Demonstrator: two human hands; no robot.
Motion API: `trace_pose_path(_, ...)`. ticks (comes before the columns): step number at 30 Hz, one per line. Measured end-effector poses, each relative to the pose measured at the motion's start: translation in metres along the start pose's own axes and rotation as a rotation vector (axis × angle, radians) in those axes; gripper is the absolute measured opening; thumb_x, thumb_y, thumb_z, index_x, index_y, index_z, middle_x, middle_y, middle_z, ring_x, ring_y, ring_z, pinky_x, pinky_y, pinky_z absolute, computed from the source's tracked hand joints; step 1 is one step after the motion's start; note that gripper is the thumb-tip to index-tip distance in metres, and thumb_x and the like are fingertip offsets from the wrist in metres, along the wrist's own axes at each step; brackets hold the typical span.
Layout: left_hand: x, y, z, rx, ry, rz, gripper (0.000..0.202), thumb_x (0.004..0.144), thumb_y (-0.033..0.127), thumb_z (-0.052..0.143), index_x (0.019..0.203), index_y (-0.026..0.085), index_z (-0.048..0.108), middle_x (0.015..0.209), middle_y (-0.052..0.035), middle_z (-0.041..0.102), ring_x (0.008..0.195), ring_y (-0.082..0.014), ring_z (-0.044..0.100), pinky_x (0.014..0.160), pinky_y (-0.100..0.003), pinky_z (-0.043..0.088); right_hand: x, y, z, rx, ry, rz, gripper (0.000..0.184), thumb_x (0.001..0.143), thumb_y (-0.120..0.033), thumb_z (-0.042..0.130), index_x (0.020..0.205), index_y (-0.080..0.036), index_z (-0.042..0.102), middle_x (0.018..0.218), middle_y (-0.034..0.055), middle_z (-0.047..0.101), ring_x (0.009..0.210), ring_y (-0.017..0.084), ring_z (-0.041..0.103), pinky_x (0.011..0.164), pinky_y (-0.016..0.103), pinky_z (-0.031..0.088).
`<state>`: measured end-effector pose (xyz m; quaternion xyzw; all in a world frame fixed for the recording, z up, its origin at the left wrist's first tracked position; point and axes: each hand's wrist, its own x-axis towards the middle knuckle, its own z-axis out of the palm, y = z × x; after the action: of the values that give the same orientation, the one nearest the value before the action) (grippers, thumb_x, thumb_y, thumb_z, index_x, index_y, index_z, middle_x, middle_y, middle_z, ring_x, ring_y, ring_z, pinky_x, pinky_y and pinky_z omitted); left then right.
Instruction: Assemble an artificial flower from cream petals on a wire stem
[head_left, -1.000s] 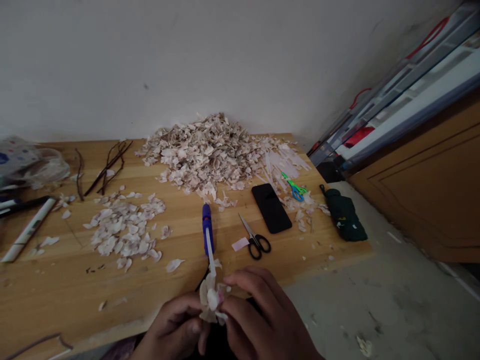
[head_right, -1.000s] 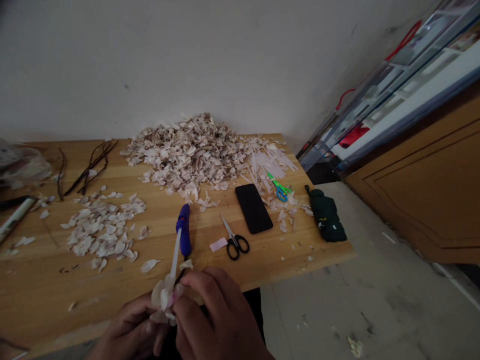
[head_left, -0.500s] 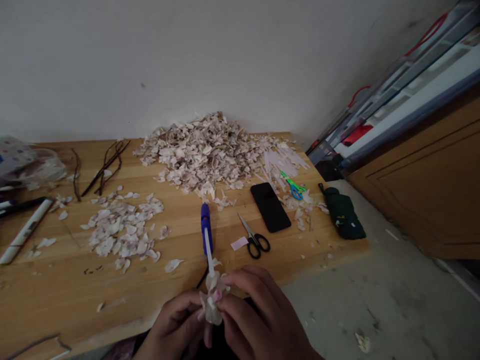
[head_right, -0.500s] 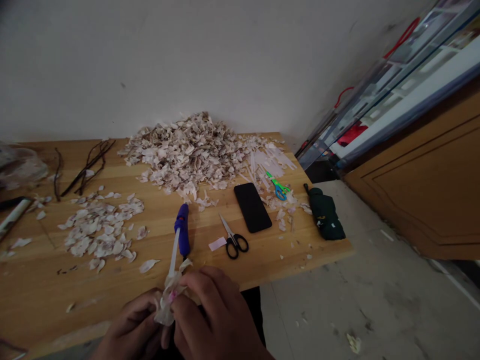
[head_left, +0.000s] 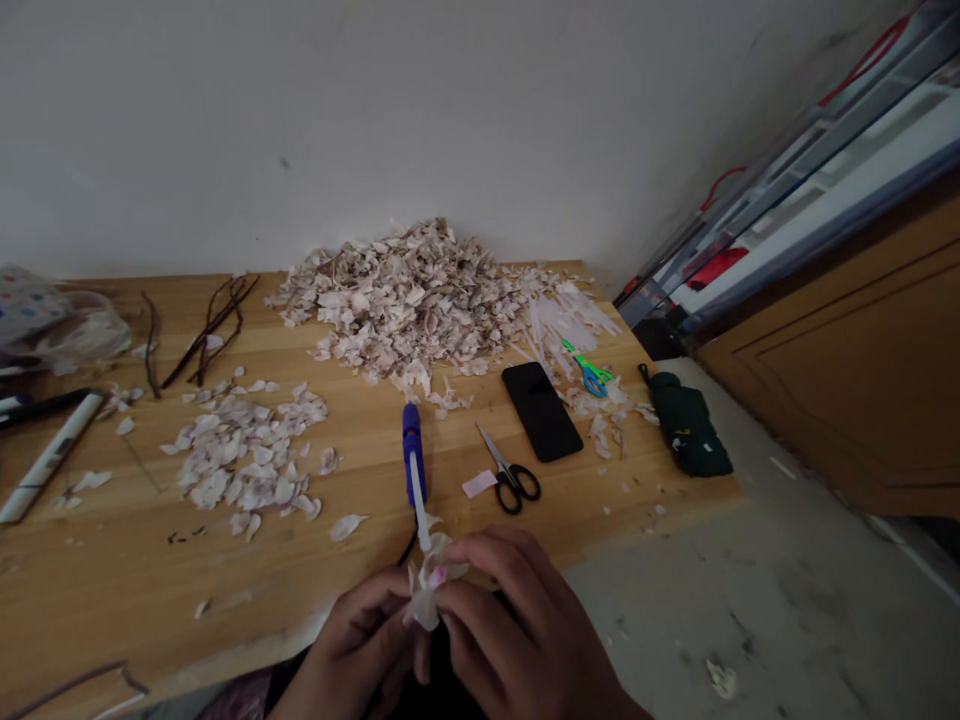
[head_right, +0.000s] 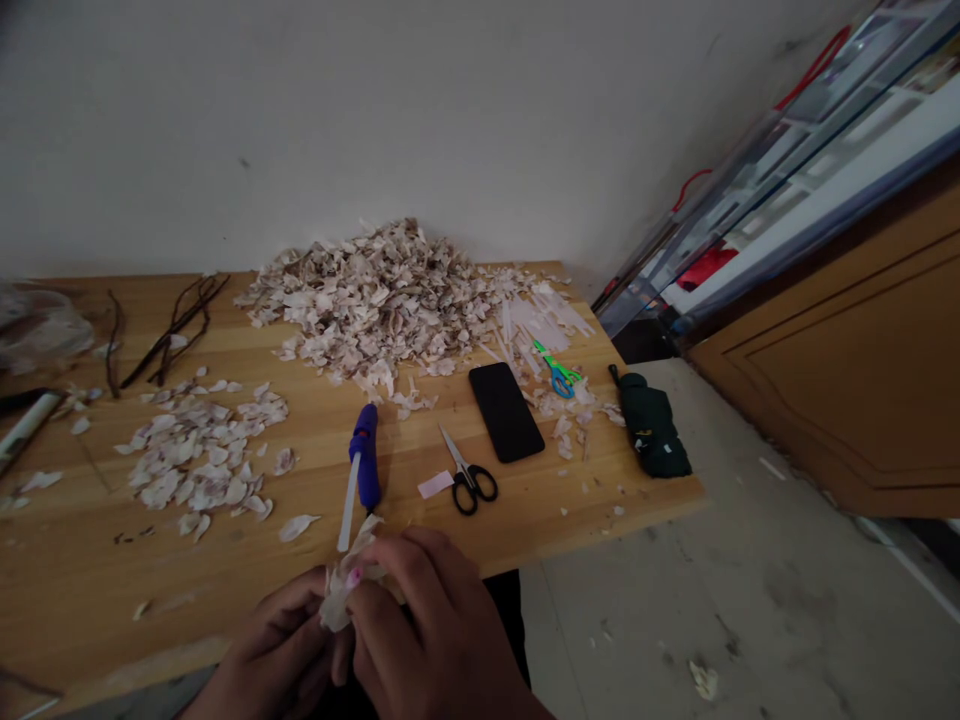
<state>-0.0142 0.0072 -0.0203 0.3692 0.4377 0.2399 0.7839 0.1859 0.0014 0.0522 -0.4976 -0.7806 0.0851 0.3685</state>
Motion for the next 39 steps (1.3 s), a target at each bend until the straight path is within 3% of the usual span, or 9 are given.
trace_pose_path(39, 0.0021, -0.0041, -0.0041, 0.031, -0.035, -0.040, 0.041, 0.091, 0.063, 0.066, 0.091, 0.022, 0.068, 0.060, 0.0057, 0.064, 0.034, -0.0022, 0.036, 0.033, -0.012, 0.029, -0.0007, 0.0026, -0.0024, 0.029, -0.105, 0.075, 0.020, 0.095, -0.004, 0.054, 0.103, -0.015, 0.069, 0.108, 0.0107, 0.070, 0.097, 0.024, 0.065, 0.089, 0.038, 0.059)
